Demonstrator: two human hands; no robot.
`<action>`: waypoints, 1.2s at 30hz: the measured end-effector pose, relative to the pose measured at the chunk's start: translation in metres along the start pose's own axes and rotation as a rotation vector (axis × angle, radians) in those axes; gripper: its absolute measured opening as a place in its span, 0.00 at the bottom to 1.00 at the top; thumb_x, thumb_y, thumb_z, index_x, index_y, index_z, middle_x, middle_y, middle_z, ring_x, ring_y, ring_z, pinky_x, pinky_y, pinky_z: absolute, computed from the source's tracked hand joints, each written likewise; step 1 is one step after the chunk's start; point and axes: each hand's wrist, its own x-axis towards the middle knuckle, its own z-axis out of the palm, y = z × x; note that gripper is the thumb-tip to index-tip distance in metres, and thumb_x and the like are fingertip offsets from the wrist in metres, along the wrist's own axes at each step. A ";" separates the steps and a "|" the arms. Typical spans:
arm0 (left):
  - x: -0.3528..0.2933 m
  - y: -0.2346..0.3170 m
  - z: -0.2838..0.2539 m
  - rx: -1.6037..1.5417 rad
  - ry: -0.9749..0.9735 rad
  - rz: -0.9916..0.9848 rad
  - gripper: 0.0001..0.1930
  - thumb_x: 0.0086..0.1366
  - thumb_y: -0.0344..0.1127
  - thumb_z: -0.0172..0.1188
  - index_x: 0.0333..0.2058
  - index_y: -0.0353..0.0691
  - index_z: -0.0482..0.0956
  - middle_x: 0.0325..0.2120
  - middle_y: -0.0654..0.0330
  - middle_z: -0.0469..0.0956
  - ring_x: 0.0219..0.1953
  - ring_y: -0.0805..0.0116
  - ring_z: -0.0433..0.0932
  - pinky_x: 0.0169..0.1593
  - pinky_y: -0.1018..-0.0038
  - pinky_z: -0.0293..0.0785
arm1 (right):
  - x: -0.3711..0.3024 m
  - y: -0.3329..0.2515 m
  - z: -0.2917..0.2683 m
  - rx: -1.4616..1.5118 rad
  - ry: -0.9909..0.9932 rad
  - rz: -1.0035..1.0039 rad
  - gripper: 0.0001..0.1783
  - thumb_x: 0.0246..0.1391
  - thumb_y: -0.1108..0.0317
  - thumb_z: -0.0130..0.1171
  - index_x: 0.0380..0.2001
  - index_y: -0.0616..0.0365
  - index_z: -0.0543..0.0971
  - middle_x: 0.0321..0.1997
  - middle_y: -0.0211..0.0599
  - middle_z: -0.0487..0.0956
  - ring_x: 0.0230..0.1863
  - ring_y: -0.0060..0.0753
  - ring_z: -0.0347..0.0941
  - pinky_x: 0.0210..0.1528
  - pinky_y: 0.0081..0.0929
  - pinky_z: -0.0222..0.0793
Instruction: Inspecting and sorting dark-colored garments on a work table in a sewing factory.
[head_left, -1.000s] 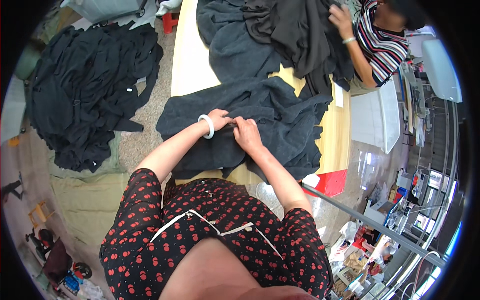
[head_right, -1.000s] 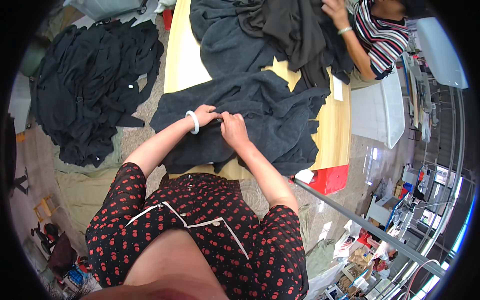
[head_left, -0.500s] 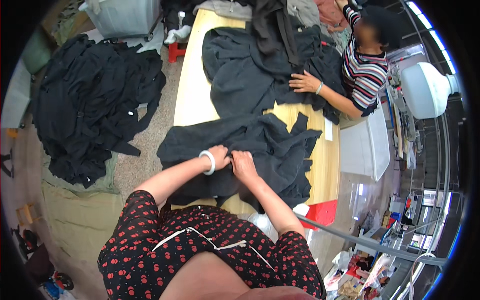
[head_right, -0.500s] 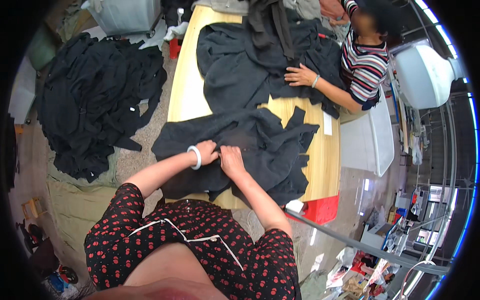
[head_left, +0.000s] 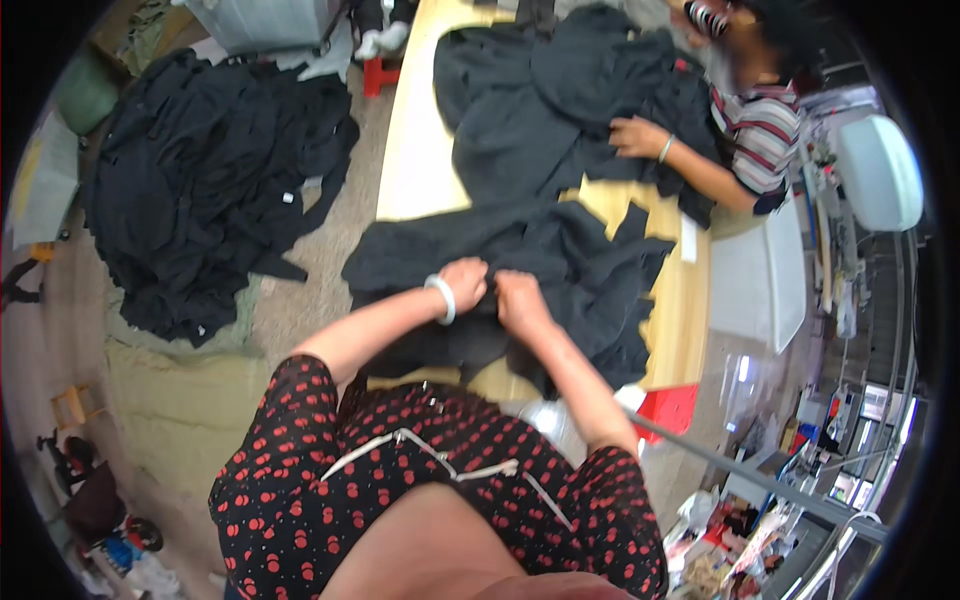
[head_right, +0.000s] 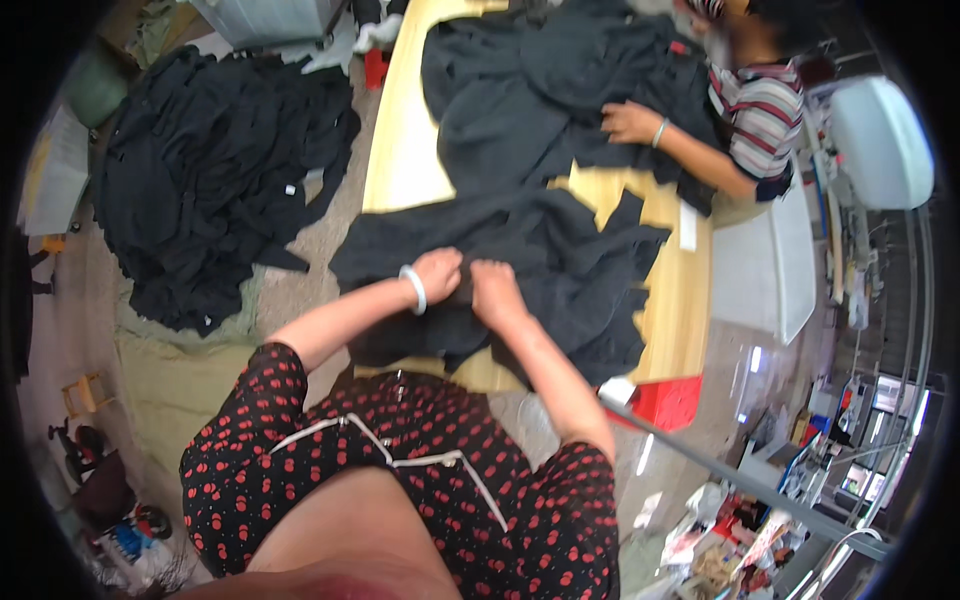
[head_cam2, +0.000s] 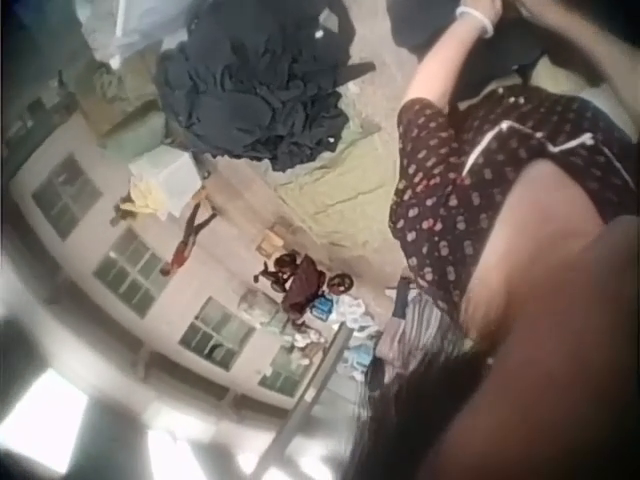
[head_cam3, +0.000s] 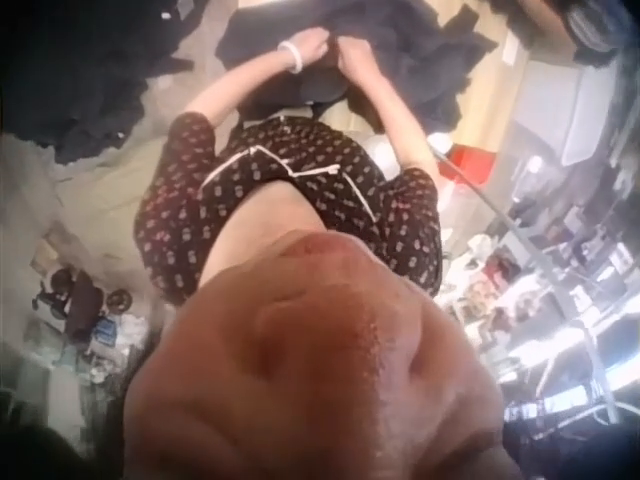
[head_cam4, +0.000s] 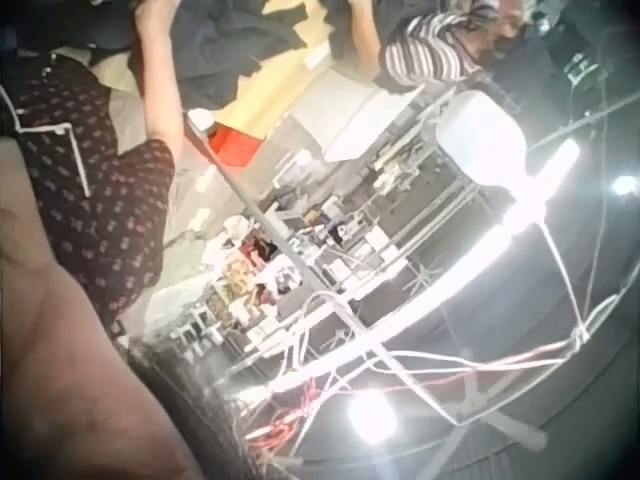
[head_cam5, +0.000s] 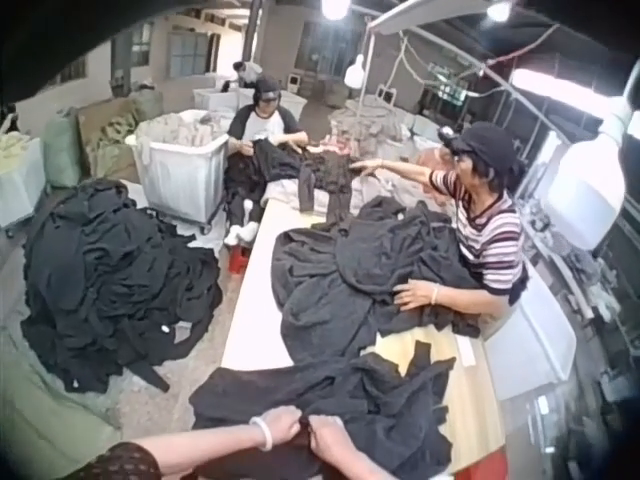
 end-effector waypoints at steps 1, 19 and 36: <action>0.002 -0.001 -0.003 -0.016 0.002 0.014 0.07 0.48 0.32 0.49 0.25 0.35 0.70 0.27 0.48 0.71 0.32 0.49 0.71 0.37 0.60 0.69 | 0.002 0.000 -0.005 0.044 0.003 0.010 0.02 0.36 0.80 0.45 0.18 0.63 0.66 0.22 0.51 0.69 0.28 0.55 0.65 0.30 0.42 0.60; -0.037 -0.102 -0.050 -0.538 -0.578 -0.406 0.18 0.55 0.47 0.55 0.37 0.38 0.76 0.30 0.59 0.76 0.35 0.69 0.71 0.43 0.76 0.65 | 0.028 0.011 0.002 -0.003 -0.178 0.000 0.12 0.41 0.75 0.49 0.33 0.60 0.72 0.36 0.43 0.73 0.42 0.44 0.67 0.46 0.35 0.62; -0.036 -0.075 -0.042 -0.157 -0.365 -0.407 0.17 0.49 0.45 0.59 0.29 0.35 0.75 0.27 0.48 0.75 0.34 0.52 0.74 0.38 0.68 0.69 | 0.017 -0.034 0.060 -0.090 -0.249 -0.166 0.04 0.41 0.71 0.53 0.23 0.59 0.73 0.22 0.38 0.71 0.30 0.40 0.68 0.36 0.34 0.61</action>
